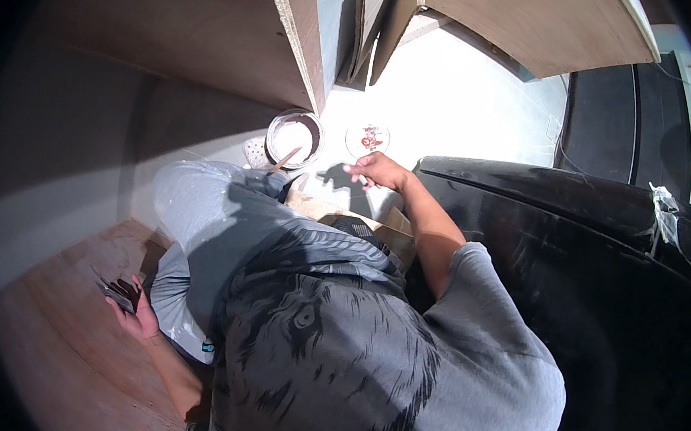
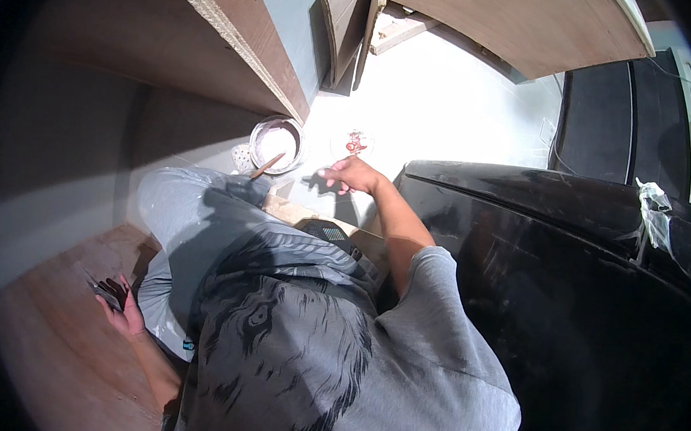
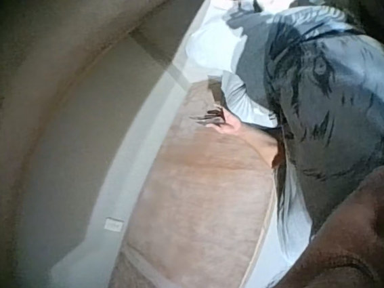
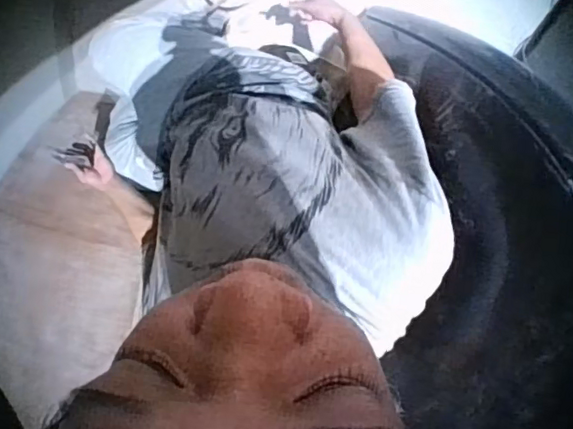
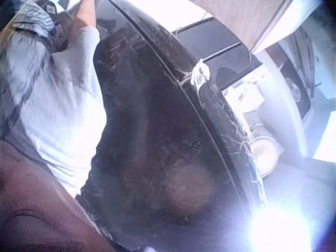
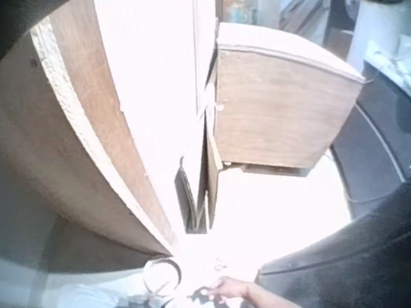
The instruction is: The person sits on the floor and uses a putty knife to scoop white compound from a container. They then apply the compound to the edge of a wooden panel on the wall, smoothing it out with the tool.
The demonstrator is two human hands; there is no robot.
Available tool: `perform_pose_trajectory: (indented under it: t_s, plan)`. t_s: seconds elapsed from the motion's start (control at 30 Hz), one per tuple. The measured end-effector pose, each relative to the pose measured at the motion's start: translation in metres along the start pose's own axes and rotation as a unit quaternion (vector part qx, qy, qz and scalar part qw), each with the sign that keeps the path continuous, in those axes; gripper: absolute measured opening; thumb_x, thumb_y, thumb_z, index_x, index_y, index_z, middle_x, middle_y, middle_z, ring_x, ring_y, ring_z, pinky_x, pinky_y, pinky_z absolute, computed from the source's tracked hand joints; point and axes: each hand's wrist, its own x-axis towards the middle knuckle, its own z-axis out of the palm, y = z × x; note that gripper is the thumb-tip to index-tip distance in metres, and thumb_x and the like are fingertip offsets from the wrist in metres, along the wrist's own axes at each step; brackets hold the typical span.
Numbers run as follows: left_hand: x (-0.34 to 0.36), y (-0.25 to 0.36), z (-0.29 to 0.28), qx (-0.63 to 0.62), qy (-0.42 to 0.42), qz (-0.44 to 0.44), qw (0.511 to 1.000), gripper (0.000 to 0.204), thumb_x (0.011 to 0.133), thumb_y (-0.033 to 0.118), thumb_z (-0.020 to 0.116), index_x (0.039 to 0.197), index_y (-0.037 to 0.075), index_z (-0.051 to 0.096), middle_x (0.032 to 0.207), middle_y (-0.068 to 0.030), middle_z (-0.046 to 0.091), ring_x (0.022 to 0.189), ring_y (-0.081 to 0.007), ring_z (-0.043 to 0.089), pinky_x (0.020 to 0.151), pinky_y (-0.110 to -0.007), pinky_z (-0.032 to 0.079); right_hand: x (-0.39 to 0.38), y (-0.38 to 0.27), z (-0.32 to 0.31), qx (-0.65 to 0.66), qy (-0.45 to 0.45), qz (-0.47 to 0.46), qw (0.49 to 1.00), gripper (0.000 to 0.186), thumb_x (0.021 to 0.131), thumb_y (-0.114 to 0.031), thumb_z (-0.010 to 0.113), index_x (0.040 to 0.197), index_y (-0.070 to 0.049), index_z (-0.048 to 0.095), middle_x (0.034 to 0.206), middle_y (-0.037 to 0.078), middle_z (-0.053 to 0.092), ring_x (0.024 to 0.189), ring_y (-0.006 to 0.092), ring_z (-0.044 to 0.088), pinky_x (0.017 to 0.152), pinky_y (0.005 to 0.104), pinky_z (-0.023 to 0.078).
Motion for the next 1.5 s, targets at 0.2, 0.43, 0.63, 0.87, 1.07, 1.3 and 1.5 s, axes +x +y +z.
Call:
perform_pose_trajectory:
  t_s: [0.2,0.43,0.63,0.87,1.07,1.3,1.5]
  plan:
    - [0.000,0.003,-0.006,0.007,-0.043,-0.015,0.999,0.041,0.100,0.027,0.057,0.136,0.007,0.053,0.134,-0.0052,0.059,0.122,-0.0212,0.055,0.118,-0.054,0.030,-0.004,-0.067,0.017,0.054,-0.239,0.053,0.968,0.048,0.096,-0.049,0.059,0.104,-0.003,0.073,0.078,0.008,0.070,0.064,0.0160,0.066,0.061,0.0277,0.055]
    - [0.000,-0.001,-0.001,-0.028,-0.030,0.000,0.999,0.041,0.100,0.026,0.057,0.135,0.005,0.053,0.134,-0.0067,0.059,0.122,-0.0216,0.056,0.118,-0.054,0.030,-0.026,-0.087,0.041,-0.106,-0.400,0.115,0.903,0.062,0.086,-0.050,0.071,0.135,-0.013,0.060,0.114,0.005,0.069,0.095,0.0182,0.066,0.084,0.0371,0.053]
    - [-0.010,-0.008,0.012,-0.072,-0.062,0.001,0.996,0.037,0.100,0.026,0.058,0.129,0.004,0.058,0.128,-0.0085,0.063,0.118,-0.0227,0.058,0.119,-0.053,0.029,-0.017,-0.077,0.051,-0.177,-0.407,0.189,0.876,0.047,0.084,-0.038,0.070,0.124,-0.013,0.067,0.109,0.002,0.072,0.097,0.0179,0.068,0.075,0.0432,0.057]
    - [-0.010,-0.025,0.023,-0.077,-0.149,-0.033,0.985,0.032,0.100,0.029,0.057,0.120,0.005,0.065,0.116,-0.0089,0.070,0.111,-0.0237,0.063,0.118,-0.051,0.030,-0.033,-0.078,0.045,-0.209,-0.341,0.232,0.887,0.054,0.080,-0.041,0.074,0.128,-0.017,0.064,0.136,0.003,0.053,0.128,0.0206,0.045,0.084,0.0513,0.058]
    - [-0.007,-0.036,0.038,-0.068,-0.172,-0.044,0.982,0.039,0.101,0.031,0.057,0.130,0.006,0.057,0.127,-0.0078,0.065,0.116,-0.0256,0.060,0.113,-0.051,0.036,-0.021,-0.075,0.045,-0.266,-0.354,0.216,0.870,0.052,0.082,-0.045,0.070,0.127,-0.020,0.064,0.129,0.002,0.060,0.112,0.0233,0.059,0.084,0.0491,0.056]
    - [-0.024,-0.061,0.103,0.401,-0.069,0.117,0.906,0.050,0.097,0.038,0.062,0.133,0.004,0.054,0.128,-0.0130,0.061,0.118,-0.0284,0.060,0.096,-0.048,0.050,0.053,-0.097,0.045,-0.173,0.029,-0.230,0.957,0.023,0.084,-0.005,0.063,0.105,-0.003,0.071,0.093,0.005,0.071,0.085,0.0136,0.065,0.075,0.0303,0.053]
    - [-0.014,-0.092,0.159,0.185,-0.048,-0.044,0.981,0.038,0.092,0.034,0.070,0.118,0.007,0.061,0.112,-0.0117,0.065,0.101,-0.0249,0.067,0.071,-0.041,0.059,0.028,-0.168,0.114,0.081,-0.030,-0.267,0.960,0.020,0.099,-0.011,0.059,0.113,0.001,0.066,0.089,0.002,0.065,0.083,0.0092,0.061,0.078,0.0248,0.051]
